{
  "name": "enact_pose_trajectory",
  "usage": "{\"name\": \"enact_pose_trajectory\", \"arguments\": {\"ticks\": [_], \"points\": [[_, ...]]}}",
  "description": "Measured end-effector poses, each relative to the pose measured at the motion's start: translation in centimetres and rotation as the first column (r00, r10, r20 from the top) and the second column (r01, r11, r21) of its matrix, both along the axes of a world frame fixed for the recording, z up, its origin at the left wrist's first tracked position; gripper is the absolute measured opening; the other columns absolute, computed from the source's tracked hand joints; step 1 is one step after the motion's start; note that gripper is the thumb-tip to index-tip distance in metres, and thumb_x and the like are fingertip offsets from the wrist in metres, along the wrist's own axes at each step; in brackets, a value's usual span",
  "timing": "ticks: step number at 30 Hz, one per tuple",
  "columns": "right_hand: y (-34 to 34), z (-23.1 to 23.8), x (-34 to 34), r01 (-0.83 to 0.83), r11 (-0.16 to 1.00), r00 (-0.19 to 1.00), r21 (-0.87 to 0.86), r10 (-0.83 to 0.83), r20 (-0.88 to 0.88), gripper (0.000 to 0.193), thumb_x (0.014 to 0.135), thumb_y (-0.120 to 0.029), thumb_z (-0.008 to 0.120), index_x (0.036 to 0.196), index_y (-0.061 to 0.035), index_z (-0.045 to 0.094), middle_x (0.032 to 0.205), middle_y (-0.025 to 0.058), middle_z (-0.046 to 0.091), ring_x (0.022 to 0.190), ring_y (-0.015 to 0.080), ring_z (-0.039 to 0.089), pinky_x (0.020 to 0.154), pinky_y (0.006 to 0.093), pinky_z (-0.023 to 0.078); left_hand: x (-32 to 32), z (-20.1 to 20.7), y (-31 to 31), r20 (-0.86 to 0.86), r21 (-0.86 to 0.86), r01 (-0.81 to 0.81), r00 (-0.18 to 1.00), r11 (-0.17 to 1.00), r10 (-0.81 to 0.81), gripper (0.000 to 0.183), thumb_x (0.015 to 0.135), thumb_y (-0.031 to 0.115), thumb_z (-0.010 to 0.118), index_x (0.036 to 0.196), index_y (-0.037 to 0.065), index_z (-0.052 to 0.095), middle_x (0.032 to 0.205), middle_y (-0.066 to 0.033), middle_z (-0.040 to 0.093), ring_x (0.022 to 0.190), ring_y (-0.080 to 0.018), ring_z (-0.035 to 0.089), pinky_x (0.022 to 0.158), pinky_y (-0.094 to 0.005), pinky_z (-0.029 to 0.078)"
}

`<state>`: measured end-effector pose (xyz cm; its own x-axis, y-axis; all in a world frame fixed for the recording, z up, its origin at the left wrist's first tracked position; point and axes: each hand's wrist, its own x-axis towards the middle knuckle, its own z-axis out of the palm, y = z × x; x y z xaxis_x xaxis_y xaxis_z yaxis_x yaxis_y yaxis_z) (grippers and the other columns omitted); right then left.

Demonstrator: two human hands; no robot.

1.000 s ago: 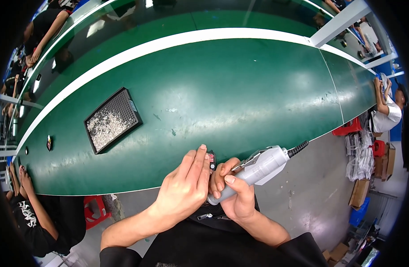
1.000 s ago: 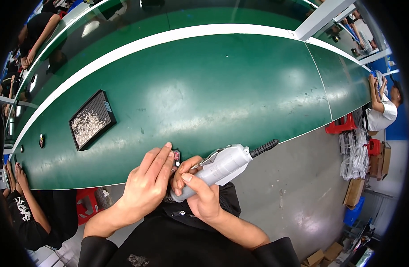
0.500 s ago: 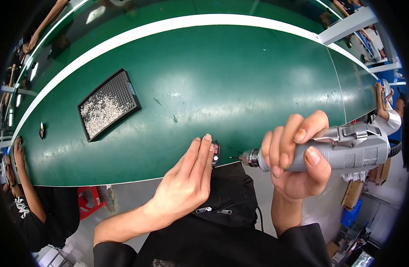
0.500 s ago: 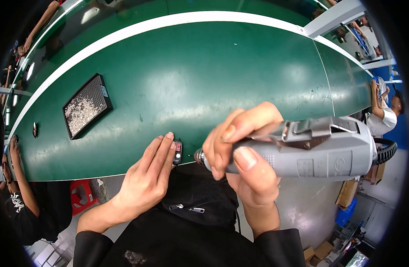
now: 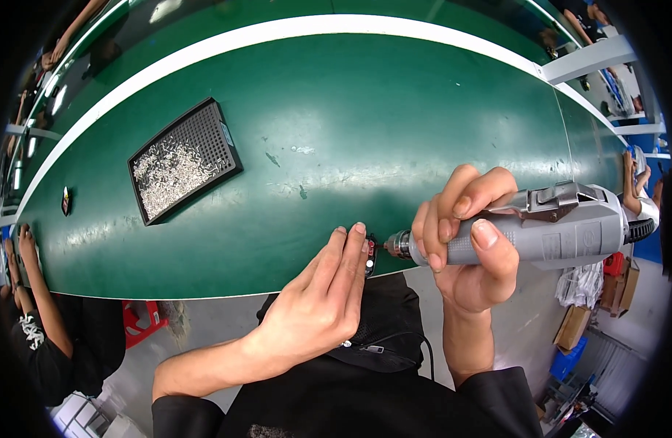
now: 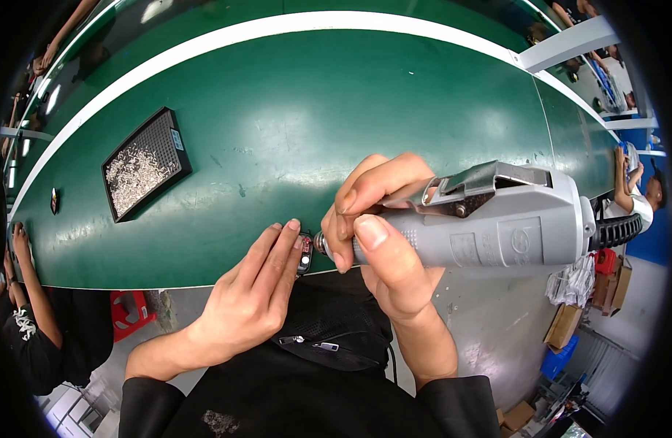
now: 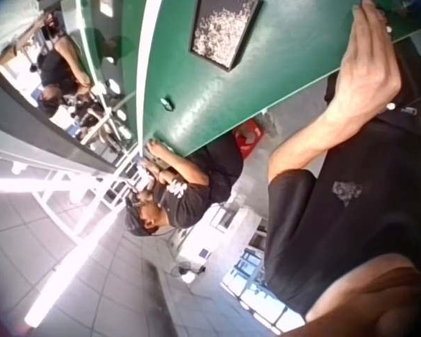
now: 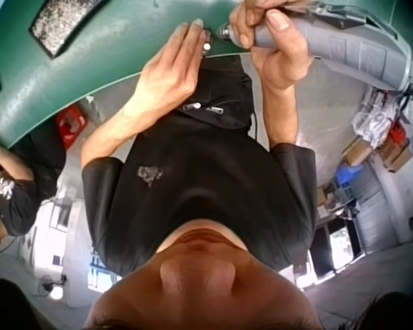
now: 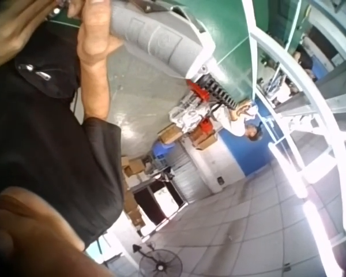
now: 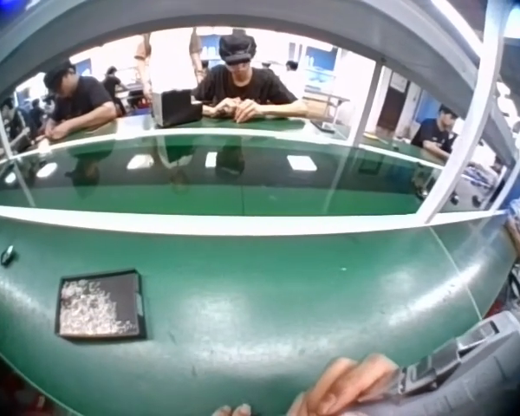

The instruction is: Assemble small electronic components using an electric screwdriver.

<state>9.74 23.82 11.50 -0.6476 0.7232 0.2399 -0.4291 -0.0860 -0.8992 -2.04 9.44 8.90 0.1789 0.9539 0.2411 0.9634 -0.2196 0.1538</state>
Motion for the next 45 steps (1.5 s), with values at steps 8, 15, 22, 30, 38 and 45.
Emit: {"name": "enact_pose_trajectory", "arguments": {"ticks": [8, 15, 22, 30, 38, 45], "points": [[0.0, 0.4, -1.5, -0.075, 0.991, 0.995, 0.114, 0.067, 0.072, 0.016, 0.085, -0.013, 0.056, 0.084, -0.0007, 0.047, 0.073, 0.0107, 0.048, 0.043, 0.0108, 0.042, 0.040, 0.0259, 0.038, -0.3, 0.0, 0.2, -0.093, 0.021, 0.035, 0.995, 0.999, -0.032, 0.042, 0.070, 0.007, 0.060, 0.107, -0.012, 0.065, 0.120, -0.0276, 0.059, 0.110, -0.0333, 0.058, 0.094, -0.0342, 0.051], [0.2, 0.2, -1.8, -0.181, 0.967, 0.982, 0.179, 0.169, 0.082, 0.017, 0.085, -0.012, 0.062, 0.083, 0.0004, 0.050, 0.071, 0.0114, 0.050, 0.046, 0.0094, 0.044, 0.042, 0.0238, 0.040, -0.4, 0.3, 0.0, -0.070, -0.023, 0.050, 0.996, 0.998, -0.052, 0.043, 0.069, 0.008, 0.060, 0.108, -0.012, 0.065, 0.121, -0.0270, 0.058, 0.110, -0.0338, 0.057, 0.096, -0.0351, 0.049], [0.5, 0.3, -1.4, -0.217, 0.967, 0.976, 0.132, 0.213, 0.048, 0.016, 0.086, -0.011, 0.061, 0.084, 0.0006, 0.050, 0.074, 0.0119, 0.052, 0.048, 0.0098, 0.046, 0.044, 0.0250, 0.041, -0.3, 0.4, 0.1, -0.075, -0.013, 0.039, 0.996, 0.999, -0.040, 0.043, 0.071, 0.009, 0.059, 0.108, -0.011, 0.064, 0.123, -0.0265, 0.057, 0.112, -0.0335, 0.056, 0.097, -0.0357, 0.047], [0.6, 1.2, -1.0, -0.354, 0.928, 0.926, 0.115, 0.331, 0.182, 0.018, 0.083, -0.009, 0.066, 0.087, 0.0000, 0.052, 0.063, 0.0082, 0.053, 0.053, 0.0158, 0.051, 0.047, 0.0295, 0.043, -1.2, 0.5, -0.1, 0.027, -0.014, 0.065, 0.998, 0.998, -0.064, 0.042, 0.073, 0.009, 0.058, 0.108, -0.013, 0.062, 0.123, -0.0256, 0.058, 0.113, -0.0323, 0.055, 0.099, -0.0362, 0.046], [1.7, 3.0, 2.9, -0.272, 0.962, 0.893, -0.020, 0.244, -0.379, 0.017, 0.082, -0.012, 0.062, 0.083, 0.0000, 0.050, 0.055, 0.0085, 0.052, 0.039, 0.0172, 0.050, 0.041, 0.0309, 0.044, -3.4, 1.1, -6.6, 0.151, 0.014, -0.138, 0.979, 0.990, 0.135, 0.042, 0.078, 0.005, 0.065, 0.119, -0.003, 0.059, 0.122, -0.0182, 0.059, 0.106, -0.0320, 0.060, 0.091, -0.0394, 0.052], [3.0, -0.9, 3.9, -0.132, 0.963, 0.956, -0.233, 0.062, -0.287, 0.018, 0.086, -0.019, 0.054, 0.088, -0.0049, 0.044, 0.054, 0.0036, 0.043, 0.039, 0.0136, 0.042, 0.045, 0.0300, 0.040, -16.8, -0.1, -14.4, -0.110, 0.149, -0.871, 0.456, 0.468, 0.883, 0.046, 0.085, 0.007, 0.062, 0.130, -0.001, 0.050, 0.130, -0.0225, 0.050, 0.118, -0.0381, 0.048, 0.100, -0.0453, 0.040]]}}
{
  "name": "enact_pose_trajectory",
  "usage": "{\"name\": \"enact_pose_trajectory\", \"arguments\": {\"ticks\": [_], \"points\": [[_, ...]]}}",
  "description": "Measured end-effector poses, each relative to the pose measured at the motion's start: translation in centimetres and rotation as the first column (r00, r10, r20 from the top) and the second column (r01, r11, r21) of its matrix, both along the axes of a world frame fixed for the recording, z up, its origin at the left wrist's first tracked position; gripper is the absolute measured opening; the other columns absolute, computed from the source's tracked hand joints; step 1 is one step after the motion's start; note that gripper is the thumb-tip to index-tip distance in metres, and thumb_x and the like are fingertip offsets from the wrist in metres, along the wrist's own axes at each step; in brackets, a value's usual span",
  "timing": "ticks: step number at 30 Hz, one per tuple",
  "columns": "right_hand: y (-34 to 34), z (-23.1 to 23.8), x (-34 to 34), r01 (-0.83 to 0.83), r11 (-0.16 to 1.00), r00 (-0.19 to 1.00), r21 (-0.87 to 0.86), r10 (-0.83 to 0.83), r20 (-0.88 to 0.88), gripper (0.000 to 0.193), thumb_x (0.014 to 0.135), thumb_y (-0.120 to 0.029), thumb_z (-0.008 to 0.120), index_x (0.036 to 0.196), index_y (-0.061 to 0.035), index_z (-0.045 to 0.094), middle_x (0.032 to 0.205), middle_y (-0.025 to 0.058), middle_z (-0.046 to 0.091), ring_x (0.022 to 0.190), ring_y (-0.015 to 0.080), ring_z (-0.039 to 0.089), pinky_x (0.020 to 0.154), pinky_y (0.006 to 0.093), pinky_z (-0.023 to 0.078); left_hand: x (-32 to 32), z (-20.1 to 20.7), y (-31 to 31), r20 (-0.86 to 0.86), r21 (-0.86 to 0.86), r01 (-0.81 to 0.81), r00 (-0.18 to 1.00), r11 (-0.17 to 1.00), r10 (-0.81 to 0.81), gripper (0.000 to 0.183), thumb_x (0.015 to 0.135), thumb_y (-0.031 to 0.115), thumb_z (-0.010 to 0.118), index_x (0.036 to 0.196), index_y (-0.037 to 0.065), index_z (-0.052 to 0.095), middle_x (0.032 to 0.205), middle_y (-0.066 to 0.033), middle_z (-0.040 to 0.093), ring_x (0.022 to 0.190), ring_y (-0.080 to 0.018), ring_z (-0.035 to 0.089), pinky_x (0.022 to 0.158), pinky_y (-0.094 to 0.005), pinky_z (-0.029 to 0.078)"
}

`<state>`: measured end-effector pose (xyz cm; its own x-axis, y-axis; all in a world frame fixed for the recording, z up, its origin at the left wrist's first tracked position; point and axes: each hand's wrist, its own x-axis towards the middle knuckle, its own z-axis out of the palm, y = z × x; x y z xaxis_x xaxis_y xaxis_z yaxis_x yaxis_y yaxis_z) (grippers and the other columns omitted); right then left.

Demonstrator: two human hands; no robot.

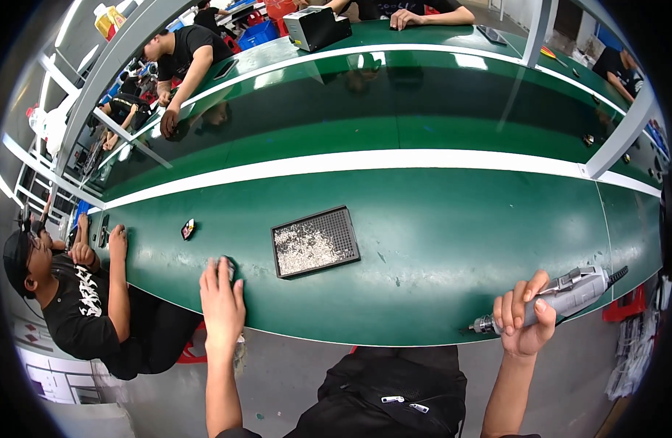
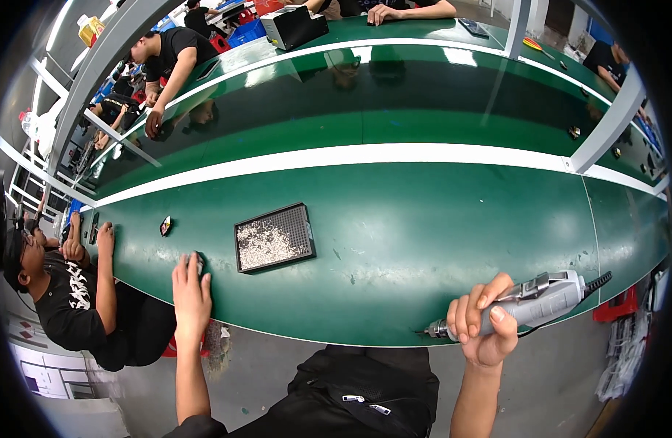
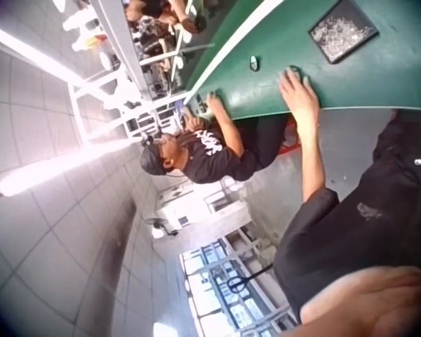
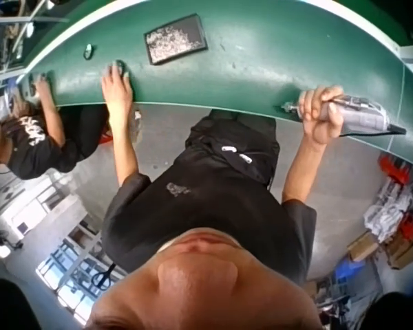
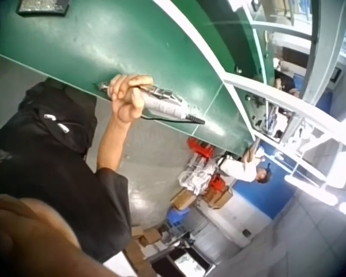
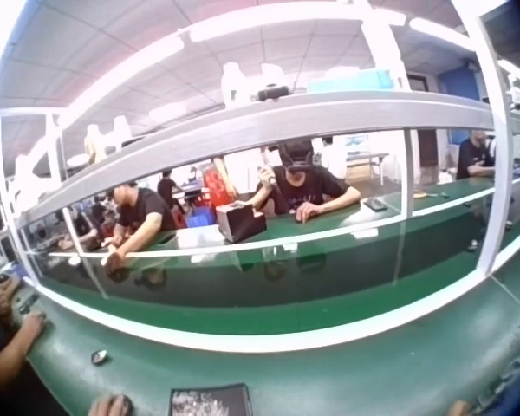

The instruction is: Assemble small electronic components using an electric screwdriver.

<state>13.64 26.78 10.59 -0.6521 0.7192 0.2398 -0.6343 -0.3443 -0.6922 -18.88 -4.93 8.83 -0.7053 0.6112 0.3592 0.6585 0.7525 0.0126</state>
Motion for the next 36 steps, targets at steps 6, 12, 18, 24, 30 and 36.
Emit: {"name": "enact_pose_trajectory", "arguments": {"ticks": [6, 12, 18, 24, 30, 36], "points": [[-0.7, -1.2, -0.6, 0.085, 0.946, 0.996, -0.312, -0.079, 0.030, 0.014, 0.089, -0.020, 0.050, 0.089, -0.0067, 0.046, 0.056, 0.0014, 0.039, 0.044, 0.0119, 0.037, 0.049, 0.0293, 0.038, 0.0, 4.0, 5.6, -0.014, 0.102, 0.184, 0.983, 0.978, -0.183, 0.036, 0.083, 0.005, 0.064, 0.118, 0.002, 0.058, 0.116, -0.0176, 0.056, 0.105, -0.0353, 0.055, 0.089, -0.0427, 0.046], [-0.5, -3.1, -0.4, -0.018, 0.907, 1.000, -0.421, 0.006, -0.029, 0.015, 0.089, -0.021, 0.052, 0.090, -0.0075, 0.048, 0.059, 0.0009, 0.040, 0.046, 0.0112, 0.037, 0.051, 0.0290, 0.037, 2.5, 4.8, 12.6, 0.075, 0.179, 0.386, 0.912, 0.905, -0.404, 0.022, 0.078, 0.003, 0.068, 0.099, 0.001, 0.063, 0.096, -0.0112, 0.057, 0.087, -0.0282, 0.057, 0.074, -0.0401, 0.049], [-0.5, -3.2, -0.2, -0.038, 0.916, 0.996, -0.399, 0.003, -0.087, 0.014, 0.089, -0.021, 0.053, 0.091, -0.0077, 0.048, 0.060, 0.0009, 0.041, 0.047, 0.0111, 0.038, 0.051, 0.0290, 0.037, 0.8, 3.5, 14.6, 0.018, 0.003, 0.507, 0.862, 0.862, -0.507, 0.019, 0.078, 0.007, 0.067, 0.095, 0.001, 0.066, 0.090, -0.0086, 0.057, 0.087, -0.0266, 0.057, 0.074, -0.0375, 0.049], [-0.6, -3.4, 0.2, -0.022, 0.894, 0.995, -0.448, -0.025, -0.100, 0.014, 0.087, -0.021, 0.055, 0.090, -0.0088, 0.050, 0.059, 0.0014, 0.041, 0.049, 0.0122, 0.039, 0.054, 0.0301, 0.037, 0.4, 3.7, 15.0, -0.050, -0.271, 0.554, 0.809, 0.787, -0.586, 0.013, 0.064, 0.004, 0.063, 0.076, 0.005, 0.058, 0.082, -0.0078, 0.056, 0.083, -0.0248, 0.056, 0.069, -0.0350, 0.046], [-1.2, -4.1, 0.9, -0.051, 0.884, 0.992, -0.465, -0.010, -0.127, 0.013, 0.087, -0.022, 0.054, 0.090, -0.0094, 0.053, 0.060, 0.0017, 0.041, 0.051, 0.0134, 0.040, 0.058, 0.0320, 0.037, 0.8, 4.2, 14.2, -0.071, -0.280, 0.577, 0.785, 0.767, -0.616, 0.015, 0.063, 0.005, 0.064, 0.077, 0.006, 0.057, 0.082, -0.0076, 0.056, 0.083, -0.0241, 0.057, 0.069, -0.0346, 0.046], [-1.0, -4.7, 0.9, -0.078, 0.886, 0.987, -0.458, 0.004, -0.162, 0.013, 0.087, -0.021, 0.053, 0.091, -0.0089, 0.054, 0.061, 0.0041, 0.042, 0.055, 0.0161, 0.042, 0.061, 0.0338, 0.036, 0.5, 4.5, 14.5, -0.025, -0.385, 0.530, 0.812, 0.755, -0.583, 0.018, 0.064, 0.004, 0.065, 0.081, 0.005, 0.058, 0.083, -0.0078, 0.059, 0.083, -0.0239, 0.060, 0.068, -0.0347, 0.048]]}}
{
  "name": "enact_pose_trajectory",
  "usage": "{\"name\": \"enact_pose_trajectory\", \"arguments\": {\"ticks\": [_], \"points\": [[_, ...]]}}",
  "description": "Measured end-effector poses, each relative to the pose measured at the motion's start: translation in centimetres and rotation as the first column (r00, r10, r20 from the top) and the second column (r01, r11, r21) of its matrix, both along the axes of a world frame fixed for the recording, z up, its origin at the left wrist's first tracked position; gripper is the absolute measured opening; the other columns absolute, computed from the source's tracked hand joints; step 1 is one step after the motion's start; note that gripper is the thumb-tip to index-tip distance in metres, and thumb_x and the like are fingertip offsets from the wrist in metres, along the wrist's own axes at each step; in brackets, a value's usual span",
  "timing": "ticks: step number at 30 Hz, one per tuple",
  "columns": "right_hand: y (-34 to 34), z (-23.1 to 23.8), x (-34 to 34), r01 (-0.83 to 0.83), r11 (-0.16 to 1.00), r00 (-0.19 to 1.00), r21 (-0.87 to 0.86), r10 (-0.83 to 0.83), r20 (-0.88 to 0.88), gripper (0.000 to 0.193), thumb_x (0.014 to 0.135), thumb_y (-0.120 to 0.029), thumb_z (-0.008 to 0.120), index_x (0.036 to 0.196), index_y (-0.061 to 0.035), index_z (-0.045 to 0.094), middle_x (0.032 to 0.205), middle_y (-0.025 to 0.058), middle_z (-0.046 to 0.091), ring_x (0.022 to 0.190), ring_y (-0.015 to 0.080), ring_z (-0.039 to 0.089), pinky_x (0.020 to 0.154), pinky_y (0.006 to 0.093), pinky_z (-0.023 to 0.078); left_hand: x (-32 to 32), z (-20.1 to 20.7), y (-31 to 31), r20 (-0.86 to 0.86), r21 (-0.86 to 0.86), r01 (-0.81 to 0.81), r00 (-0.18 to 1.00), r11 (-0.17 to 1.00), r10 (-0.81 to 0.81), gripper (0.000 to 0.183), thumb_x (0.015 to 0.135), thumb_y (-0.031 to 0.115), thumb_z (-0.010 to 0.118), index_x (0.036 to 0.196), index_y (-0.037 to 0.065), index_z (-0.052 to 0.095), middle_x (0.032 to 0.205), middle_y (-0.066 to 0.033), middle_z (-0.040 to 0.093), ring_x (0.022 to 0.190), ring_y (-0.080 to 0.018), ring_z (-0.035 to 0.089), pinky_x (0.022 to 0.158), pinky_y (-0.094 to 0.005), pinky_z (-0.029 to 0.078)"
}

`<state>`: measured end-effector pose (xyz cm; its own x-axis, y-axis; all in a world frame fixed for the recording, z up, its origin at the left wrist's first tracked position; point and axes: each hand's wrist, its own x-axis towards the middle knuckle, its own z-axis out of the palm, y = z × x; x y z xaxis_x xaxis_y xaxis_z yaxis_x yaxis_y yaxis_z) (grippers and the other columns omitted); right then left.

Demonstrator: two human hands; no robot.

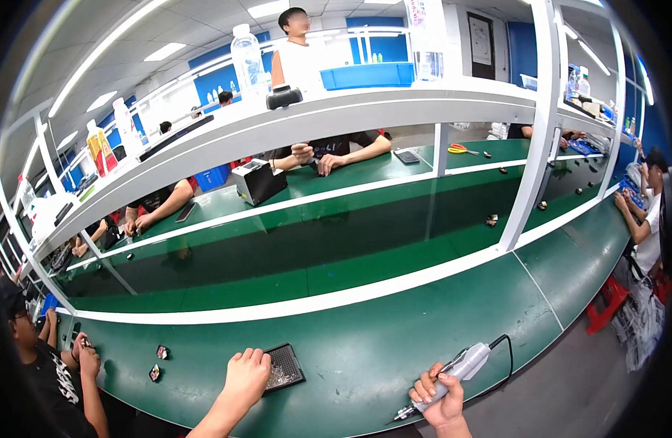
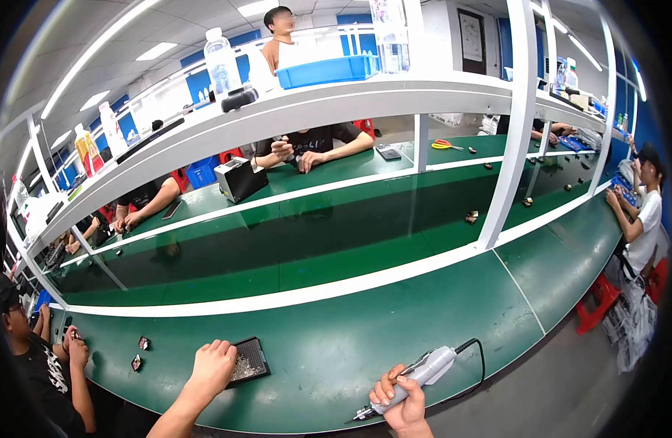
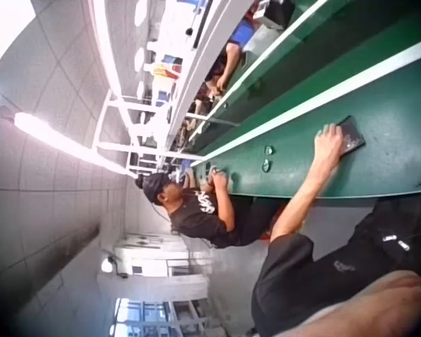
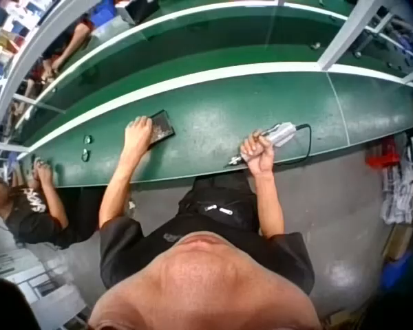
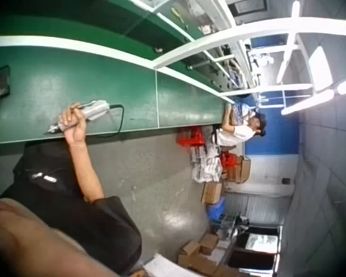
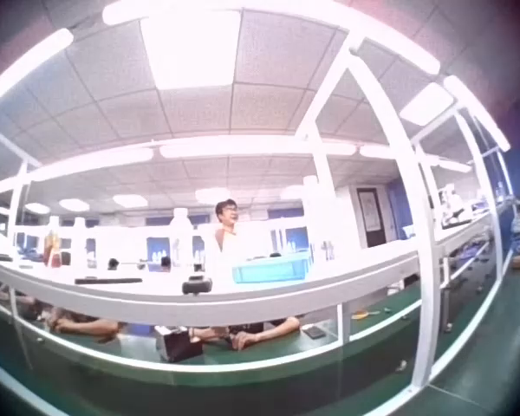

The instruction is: Assemble small electronic components using an electric screwdriver.

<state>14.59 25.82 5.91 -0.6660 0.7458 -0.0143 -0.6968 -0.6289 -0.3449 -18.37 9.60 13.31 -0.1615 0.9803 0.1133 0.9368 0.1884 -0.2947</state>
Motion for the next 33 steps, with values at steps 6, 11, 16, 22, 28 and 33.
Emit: {"name": "enact_pose_trajectory", "arguments": {"ticks": [6, 11, 16, 22, 28, 33], "points": [[-0.7, 1.1, -0.2, 0.024, 0.996, 0.998, -0.090, -0.020, 0.052, 0.014, 0.088, -0.021, 0.058, 0.094, -0.0085, 0.055, 0.066, 0.0021, 0.043, 0.059, 0.0138, 0.040, 0.061, 0.0292, 0.036, -0.2, 0.1, 0.4, 0.009, 0.059, 0.036, 0.999, 0.998, -0.037, 0.011, 0.069, 0.007, 0.063, 0.077, 0.005, 0.054, 0.076, -0.0086, 0.057, 0.076, -0.0262, 0.059, 0.065, -0.0370, 0.048], [-0.5, 0.7, -0.1, 0.020, 0.995, 0.998, -0.094, -0.015, 0.056, 0.014, 0.089, -0.022, 0.059, 0.094, -0.0089, 0.056, 0.066, 0.0021, 0.042, 0.059, 0.0141, 0.041, 0.062, 0.0293, 0.036, 0.0, -0.3, 0.4, 0.065, 0.169, 0.002, 0.998, 0.986, -0.013, 0.013, 0.073, 0.009, 0.060, 0.080, 0.002, 0.051, 0.076, -0.0103, 0.057, 0.076, -0.0277, 0.059, 0.065, -0.0382, 0.049], [-0.5, 0.7, -0.2, 0.003, 0.995, 1.000, -0.098, -0.001, 0.022, 0.013, 0.090, -0.020, 0.058, 0.094, -0.0085, 0.057, 0.066, 0.0022, 0.041, 0.060, 0.0140, 0.041, 0.062, 0.0292, 0.036, 0.4, 0.1, 0.6, 0.254, 0.226, -0.149, 0.963, 0.963, 0.089, 0.014, 0.075, 0.011, 0.059, 0.077, 0.001, 0.049, 0.068, -0.0143, 0.057, 0.068, -0.0328, 0.059, 0.058, -0.0450, 0.049], [-0.5, 0.6, -0.2, 0.002, 0.995, 1.000, -0.099, -0.001, 0.014, 0.012, 0.090, -0.020, 0.058, 0.094, -0.0082, 0.057, 0.066, 0.0022, 0.042, 0.060, 0.0138, 0.041, 0.063, 0.0292, 0.036, 0.6, 0.7, 0.4, 0.323, 0.298, -0.217, 0.939, 0.930, 0.116, 0.014, 0.076, 0.012, 0.062, 0.070, 0.002, 0.053, 0.061, -0.0133, 0.057, 0.060, -0.0324, 0.060, 0.054, -0.0453, 0.048], [-0.6, 1.0, -0.1, 0.002, 0.996, 1.000, -0.088, -0.001, 0.014, 0.012, 0.090, -0.020, 0.058, 0.093, -0.0081, 0.057, 0.066, 0.0022, 0.042, 0.060, 0.0139, 0.041, 0.063, 0.0294, 0.037, 2.5, 1.8, 0.5, 0.354, 0.400, -0.072, 0.932, 0.913, -0.082, 0.009, 0.081, 0.007, 0.064, 0.077, 0.001, 0.060, 0.065, -0.0121, 0.061, 0.058, -0.0291, 0.062, 0.054, -0.0392, 0.050], [-0.8, 1.1, -0.4, 0.018, 0.997, 1.000, -0.082, -0.016, 0.026, 0.012, 0.089, -0.019, 0.058, 0.093, -0.0083, 0.057, 0.066, 0.0023, 0.042, 0.059, 0.0141, 0.041, 0.063, 0.0297, 0.036, 5.9, 1.8, 0.5, 0.498, 0.546, -0.043, 0.820, 0.836, -0.283, 0.011, 0.074, 0.000, 0.072, 0.082, 0.005, 0.066, 0.068, -0.0079, 0.063, 0.058, -0.0229, 0.061, 0.051, -0.0314, 0.049]]}}
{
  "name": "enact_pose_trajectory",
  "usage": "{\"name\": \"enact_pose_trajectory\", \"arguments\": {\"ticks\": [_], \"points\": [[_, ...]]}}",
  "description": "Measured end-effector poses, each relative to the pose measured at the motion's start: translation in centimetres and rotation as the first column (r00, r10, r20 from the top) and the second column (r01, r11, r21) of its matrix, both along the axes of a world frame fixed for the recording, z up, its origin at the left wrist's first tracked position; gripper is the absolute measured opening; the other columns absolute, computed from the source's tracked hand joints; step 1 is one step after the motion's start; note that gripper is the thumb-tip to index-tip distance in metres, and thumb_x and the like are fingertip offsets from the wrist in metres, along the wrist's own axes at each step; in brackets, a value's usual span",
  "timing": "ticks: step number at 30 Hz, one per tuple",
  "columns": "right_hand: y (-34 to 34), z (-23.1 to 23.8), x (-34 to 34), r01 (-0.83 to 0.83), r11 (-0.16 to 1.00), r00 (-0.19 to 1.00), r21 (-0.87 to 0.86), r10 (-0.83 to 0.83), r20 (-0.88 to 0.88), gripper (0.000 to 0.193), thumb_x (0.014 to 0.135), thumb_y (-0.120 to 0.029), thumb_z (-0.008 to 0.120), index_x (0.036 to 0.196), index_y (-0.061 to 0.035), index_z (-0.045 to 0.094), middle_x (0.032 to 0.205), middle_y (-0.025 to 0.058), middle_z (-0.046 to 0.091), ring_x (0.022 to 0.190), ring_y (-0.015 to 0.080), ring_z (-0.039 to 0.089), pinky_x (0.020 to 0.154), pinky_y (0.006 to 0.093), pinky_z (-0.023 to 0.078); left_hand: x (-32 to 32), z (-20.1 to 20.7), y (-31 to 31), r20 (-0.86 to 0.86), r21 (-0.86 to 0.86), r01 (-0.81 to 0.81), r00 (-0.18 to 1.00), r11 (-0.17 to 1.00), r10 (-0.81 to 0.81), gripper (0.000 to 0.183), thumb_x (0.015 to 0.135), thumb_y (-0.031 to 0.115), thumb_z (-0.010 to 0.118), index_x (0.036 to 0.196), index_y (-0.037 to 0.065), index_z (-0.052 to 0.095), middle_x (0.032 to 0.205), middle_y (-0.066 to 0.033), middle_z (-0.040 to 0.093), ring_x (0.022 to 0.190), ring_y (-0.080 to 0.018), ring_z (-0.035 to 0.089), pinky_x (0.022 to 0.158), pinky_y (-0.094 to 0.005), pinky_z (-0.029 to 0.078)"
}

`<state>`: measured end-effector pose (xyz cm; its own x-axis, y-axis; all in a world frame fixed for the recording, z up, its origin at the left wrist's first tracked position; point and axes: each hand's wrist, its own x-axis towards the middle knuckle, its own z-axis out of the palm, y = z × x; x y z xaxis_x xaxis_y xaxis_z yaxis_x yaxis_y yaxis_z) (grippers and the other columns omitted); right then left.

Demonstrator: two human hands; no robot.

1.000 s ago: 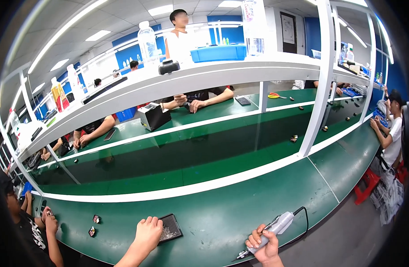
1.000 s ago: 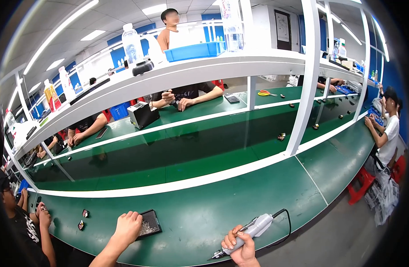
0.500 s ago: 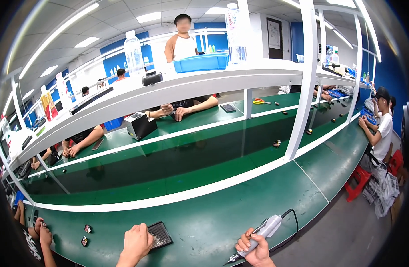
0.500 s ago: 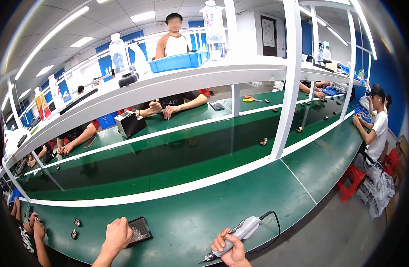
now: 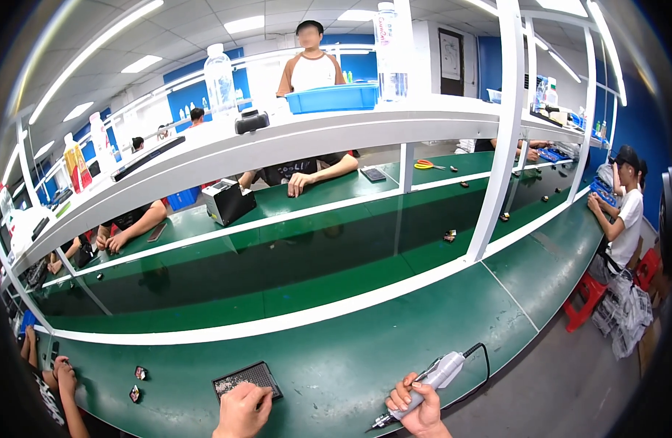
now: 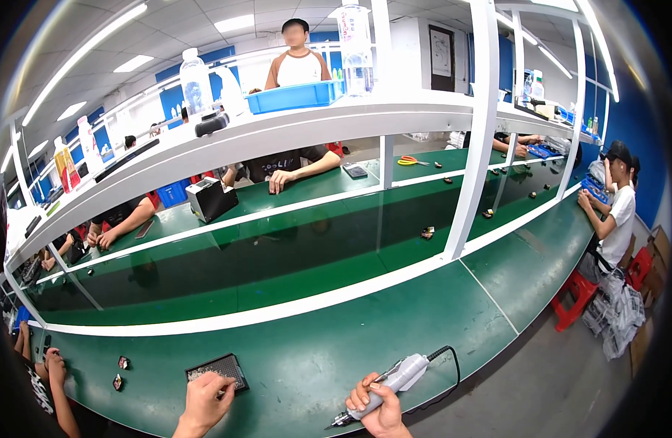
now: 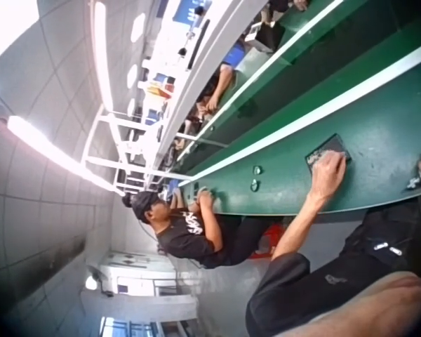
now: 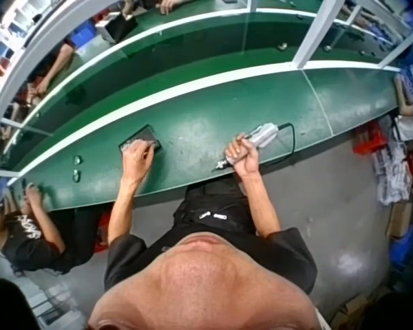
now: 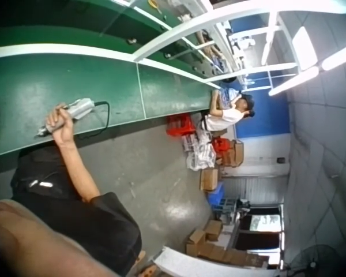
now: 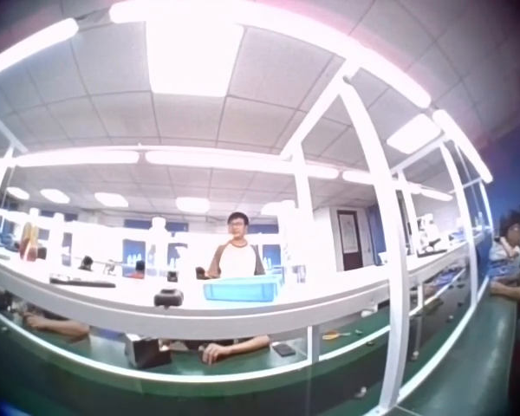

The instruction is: Assemble small electronic components using an electric screwdriver.

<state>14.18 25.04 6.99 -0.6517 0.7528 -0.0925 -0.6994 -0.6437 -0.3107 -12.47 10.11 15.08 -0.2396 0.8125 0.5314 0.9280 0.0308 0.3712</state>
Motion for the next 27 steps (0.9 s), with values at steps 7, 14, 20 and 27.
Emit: {"name": "enact_pose_trajectory", "arguments": {"ticks": [7, 14, 20, 27], "points": [[-1.8, 3.3, -1.3, 0.093, 0.996, 0.996, -0.007, -0.093, 0.010, 0.012, 0.088, -0.019, 0.058, 0.094, -0.0087, 0.055, 0.066, 0.0024, 0.042, 0.059, 0.0145, 0.041, 0.063, 0.0301, 0.037, 6.0, -0.1, 0.3, 0.551, 0.033, 0.235, 0.806, 0.971, -0.214, 0.010, 0.076, 0.001, 0.072, 0.077, -0.002, 0.063, 0.062, -0.0117, 0.053, 0.054, -0.0192, 0.052, 0.051, -0.0313, 0.039], [-2.8, 7.5, -1.8, 0.214, 0.973, 0.973, 0.090, -0.205, -0.104, 0.014, 0.089, -0.021, 0.056, 0.095, -0.0082, 0.054, 0.066, 0.0018, 0.040, 0.058, 0.0133, 0.040, 0.061, 0.0289, 0.036, 9.3, 0.5, 0.6, 0.812, -0.065, 0.371, 0.560, 0.926, -0.168, 0.020, 0.094, 0.014, 0.057, 0.083, 0.000, 0.065, 0.072, -0.0109, 0.065, 0.064, -0.0172, 0.061, 0.060, -0.0298, 0.048], [-3.4, 8.2, -2.1, 0.256, 0.961, 0.964, 0.107, -0.246, -0.099, 0.013, 0.090, -0.021, 0.055, 0.095, -0.0080, 0.054, 0.066, 0.0014, 0.039, 0.058, 0.0128, 0.038, 0.061, 0.0288, 0.036, 10.9, -2.3, 0.3, 0.959, 0.041, 0.351, 0.250, 0.935, -0.136, 0.022, 0.098, 0.016, 0.052, 0.090, -0.001, 0.064, 0.075, -0.0043, 0.066, 0.066, -0.0082, 0.057, 0.061, -0.0235, 0.046], [-3.1, 8.0, -2.1, 0.285, 0.954, 0.956, 0.094, -0.274, -0.107, 0.014, 0.090, -0.020, 0.055, 0.094, -0.0073, 0.053, 0.067, 0.0014, 0.039, 0.058, 0.0124, 0.038, 0.060, 0.0285, 0.036, 11.6, -2.8, 0.1, 0.984, 0.140, 0.330, 0.060, 0.934, -0.169, 0.021, 0.098, 0.015, 0.052, 0.090, -0.001, 0.063, 0.076, -0.0044, 0.065, 0.066, -0.0075, 0.055, 0.062, -0.0213, 0.045]]}}
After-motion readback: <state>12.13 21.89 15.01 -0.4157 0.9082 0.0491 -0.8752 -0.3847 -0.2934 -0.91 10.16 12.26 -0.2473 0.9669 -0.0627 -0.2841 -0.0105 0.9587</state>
